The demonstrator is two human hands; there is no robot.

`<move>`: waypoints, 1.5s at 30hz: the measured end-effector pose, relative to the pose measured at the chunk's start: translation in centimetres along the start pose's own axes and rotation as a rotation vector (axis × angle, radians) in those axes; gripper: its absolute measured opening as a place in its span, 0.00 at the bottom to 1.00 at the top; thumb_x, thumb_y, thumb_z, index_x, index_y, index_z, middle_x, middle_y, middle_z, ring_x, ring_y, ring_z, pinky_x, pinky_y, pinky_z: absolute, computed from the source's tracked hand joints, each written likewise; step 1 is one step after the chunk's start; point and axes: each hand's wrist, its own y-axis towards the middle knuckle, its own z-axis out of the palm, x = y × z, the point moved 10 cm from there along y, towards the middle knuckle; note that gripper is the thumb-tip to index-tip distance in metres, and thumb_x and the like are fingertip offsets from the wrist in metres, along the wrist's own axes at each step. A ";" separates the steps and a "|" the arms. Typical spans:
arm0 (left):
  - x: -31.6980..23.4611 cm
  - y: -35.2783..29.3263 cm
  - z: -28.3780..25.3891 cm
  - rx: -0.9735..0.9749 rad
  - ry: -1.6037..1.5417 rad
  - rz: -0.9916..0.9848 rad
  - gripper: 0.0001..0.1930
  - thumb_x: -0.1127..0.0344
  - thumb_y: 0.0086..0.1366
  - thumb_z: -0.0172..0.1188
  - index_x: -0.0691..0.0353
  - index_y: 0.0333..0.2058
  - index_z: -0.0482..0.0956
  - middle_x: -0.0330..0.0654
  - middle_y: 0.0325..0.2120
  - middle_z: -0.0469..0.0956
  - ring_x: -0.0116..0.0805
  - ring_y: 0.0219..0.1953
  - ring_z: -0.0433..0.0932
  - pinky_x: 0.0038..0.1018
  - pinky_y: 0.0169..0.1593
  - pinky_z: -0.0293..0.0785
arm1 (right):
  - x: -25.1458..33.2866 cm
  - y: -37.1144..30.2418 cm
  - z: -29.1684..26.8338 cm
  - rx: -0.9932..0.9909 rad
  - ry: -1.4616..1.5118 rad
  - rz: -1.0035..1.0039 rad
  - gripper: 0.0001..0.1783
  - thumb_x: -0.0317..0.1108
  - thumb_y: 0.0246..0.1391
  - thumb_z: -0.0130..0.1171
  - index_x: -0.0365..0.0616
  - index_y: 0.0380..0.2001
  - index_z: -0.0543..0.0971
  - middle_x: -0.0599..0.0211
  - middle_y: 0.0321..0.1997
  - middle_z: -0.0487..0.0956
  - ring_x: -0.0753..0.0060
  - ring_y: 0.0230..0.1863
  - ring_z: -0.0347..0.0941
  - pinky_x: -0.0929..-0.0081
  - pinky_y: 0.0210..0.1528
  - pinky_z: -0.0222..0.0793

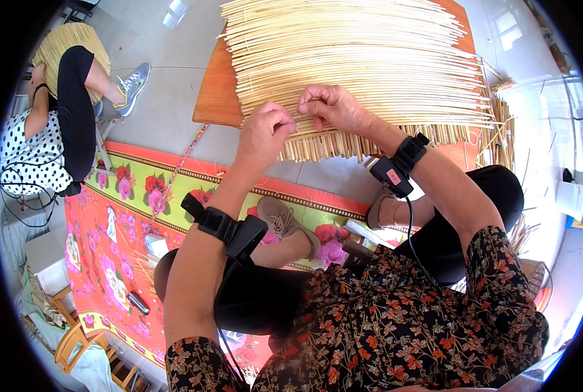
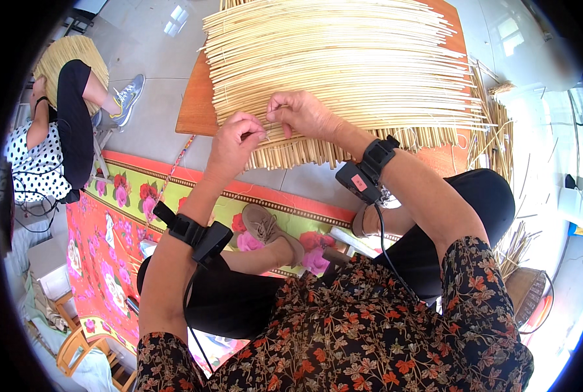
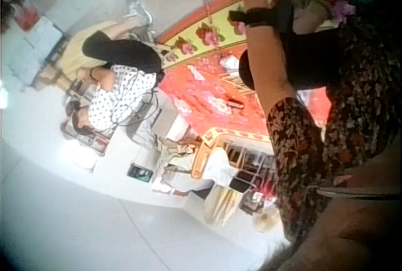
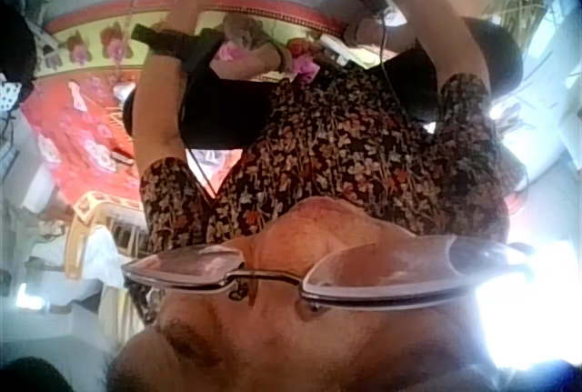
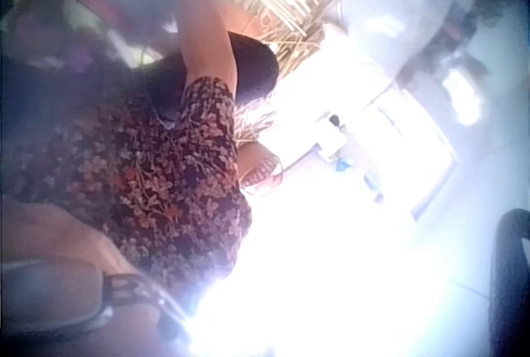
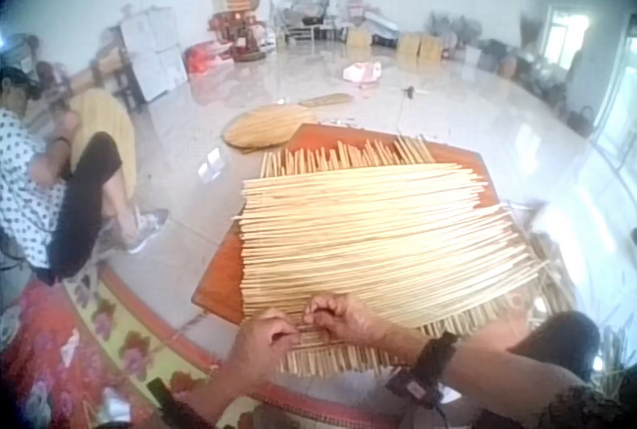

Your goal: The person weaves a bamboo mat by hand, threading a thin strip through the vertical bamboo slats. They adjust the alignment of the slats and pull the strip tight to secure the weave.

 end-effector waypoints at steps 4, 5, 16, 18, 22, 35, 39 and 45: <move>0.3 0.0 0.0 0.005 -0.032 -0.017 0.03 0.74 0.56 0.64 0.67 0.29 0.81 0.41 0.33 0.77 0.34 0.35 0.78 0.27 0.39 0.75 | 0.1 0.0 0.0 0.007 0.060 0.002 0.05 0.31 0.64 0.55 0.42 0.35 0.77 0.76 0.24 0.75 0.86 0.19 0.70 0.84 0.23 0.66; 0.3 0.1 0.0 -0.002 -0.041 -0.026 0.03 0.73 0.54 0.65 0.65 0.28 0.81 0.41 0.33 0.78 0.37 0.35 0.78 0.29 0.40 0.75 | 0.1 0.0 0.0 0.011 0.060 0.001 0.05 0.31 0.64 0.55 0.42 0.35 0.77 0.76 0.24 0.75 0.86 0.19 0.70 0.84 0.23 0.66; -0.9 -0.2 -0.1 -0.061 0.045 0.061 0.05 0.72 0.47 0.67 0.60 0.26 0.83 0.38 0.31 0.77 0.39 0.38 0.77 0.34 0.43 0.74 | 0.1 -0.1 -0.2 0.003 0.017 -0.002 0.06 0.32 0.64 0.55 0.42 0.35 0.77 0.76 0.24 0.75 0.86 0.19 0.70 0.84 0.23 0.67; -1.0 -0.2 -0.1 -0.068 0.050 0.054 0.05 0.72 0.47 0.67 0.60 0.26 0.83 0.38 0.31 0.78 0.39 0.38 0.77 0.34 0.43 0.74 | 0.0 -0.1 -0.2 0.005 0.009 0.005 0.06 0.32 0.64 0.55 0.42 0.36 0.77 0.76 0.24 0.75 0.87 0.19 0.70 0.84 0.23 0.66; -0.9 -0.2 -0.1 -0.084 0.067 0.045 0.05 0.72 0.46 0.67 0.60 0.25 0.83 0.38 0.31 0.77 0.39 0.38 0.77 0.34 0.43 0.74 | 0.0 0.0 -0.1 0.013 0.017 0.017 0.06 0.32 0.64 0.54 0.42 0.36 0.77 0.76 0.24 0.75 0.87 0.20 0.70 0.85 0.23 0.66; -1.1 -0.1 -0.1 -0.094 0.073 0.045 0.05 0.73 0.44 0.67 0.60 0.24 0.83 0.38 0.30 0.77 0.40 0.37 0.77 0.35 0.43 0.74 | 0.0 0.0 -0.1 0.015 0.020 0.016 0.05 0.32 0.64 0.55 0.42 0.36 0.77 0.76 0.25 0.75 0.86 0.20 0.71 0.84 0.23 0.66; -1.3 -0.2 0.1 -0.043 0.109 0.060 0.06 0.73 0.48 0.66 0.64 0.28 0.82 0.39 0.33 0.76 0.37 0.39 0.76 0.30 0.43 0.74 | -0.2 0.0 -0.1 0.011 0.043 0.010 0.05 0.31 0.64 0.55 0.42 0.36 0.77 0.76 0.25 0.75 0.86 0.20 0.70 0.84 0.23 0.66; -1.2 -0.1 0.2 -0.049 0.117 0.064 0.06 0.73 0.49 0.66 0.64 0.28 0.82 0.39 0.33 0.76 0.37 0.39 0.76 0.31 0.43 0.74 | 0.0 -0.1 -0.1 0.014 0.046 0.015 0.05 0.31 0.64 0.55 0.42 0.35 0.77 0.76 0.25 0.75 0.86 0.20 0.71 0.84 0.23 0.66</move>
